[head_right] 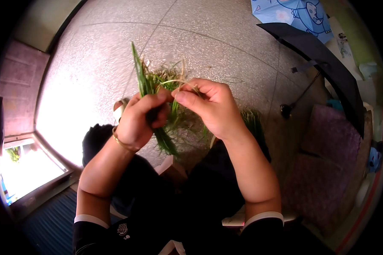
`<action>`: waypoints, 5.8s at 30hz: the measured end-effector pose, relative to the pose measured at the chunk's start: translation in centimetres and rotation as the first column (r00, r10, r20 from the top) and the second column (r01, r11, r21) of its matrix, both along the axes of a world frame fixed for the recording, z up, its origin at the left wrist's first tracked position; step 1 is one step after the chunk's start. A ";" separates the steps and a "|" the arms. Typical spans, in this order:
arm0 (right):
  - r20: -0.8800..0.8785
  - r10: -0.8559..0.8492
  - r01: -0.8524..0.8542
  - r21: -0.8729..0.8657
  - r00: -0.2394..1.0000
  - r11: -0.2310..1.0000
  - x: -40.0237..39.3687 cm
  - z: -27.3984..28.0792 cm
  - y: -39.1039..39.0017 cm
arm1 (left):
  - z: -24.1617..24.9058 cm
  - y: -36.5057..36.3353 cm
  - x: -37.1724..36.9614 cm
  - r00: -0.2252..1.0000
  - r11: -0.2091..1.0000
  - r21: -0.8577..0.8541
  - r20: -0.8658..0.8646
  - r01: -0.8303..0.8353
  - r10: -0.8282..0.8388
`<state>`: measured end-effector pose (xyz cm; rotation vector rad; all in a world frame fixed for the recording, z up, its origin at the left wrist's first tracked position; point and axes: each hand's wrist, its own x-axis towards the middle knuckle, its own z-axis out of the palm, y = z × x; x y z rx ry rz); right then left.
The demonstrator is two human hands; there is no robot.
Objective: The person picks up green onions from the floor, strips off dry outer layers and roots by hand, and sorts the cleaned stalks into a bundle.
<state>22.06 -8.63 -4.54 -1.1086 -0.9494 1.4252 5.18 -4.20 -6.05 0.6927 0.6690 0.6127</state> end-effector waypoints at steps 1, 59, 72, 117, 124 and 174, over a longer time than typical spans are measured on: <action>0.019 0.011 -0.011 -0.001 1.000 1.000 -0.1 0.2 0.0 | 0.2 0.0 0.0 0.999 0.998 -0.040 -0.018 -0.047 0.046; 0.175 -0.211 0.216 -0.006 0.962 0.976 3.9 0.2 0.3 | 0.9 -0.6 0.4 0.984 0.995 0.098 -0.176 0.038 -0.020; 0.471 -0.373 0.280 0.257 0.800 0.925 2.6 -0.9 0.3 | 0.2 -0.3 0.3 0.984 0.997 -0.058 -0.175 -0.052 0.042; -0.023 -0.146 0.144 -0.058 0.989 0.988 -0.6 -0.1 -0.2 | 0.4 -1.0 0.4 1.000 0.990 0.142 0.001 -0.006 0.006; -0.226 -0.267 0.267 -0.034 0.937 0.963 1.5 -0.2 0.1 | 0.8 -1.3 0.5 0.991 0.972 0.234 -0.134 0.021 0.011; -0.582 -0.265 0.381 0.084 0.769 0.921 6.0 -0.1 0.9 | -0.9 -0.1 0.5 0.995 0.994 -0.083 -0.054 0.077 -0.081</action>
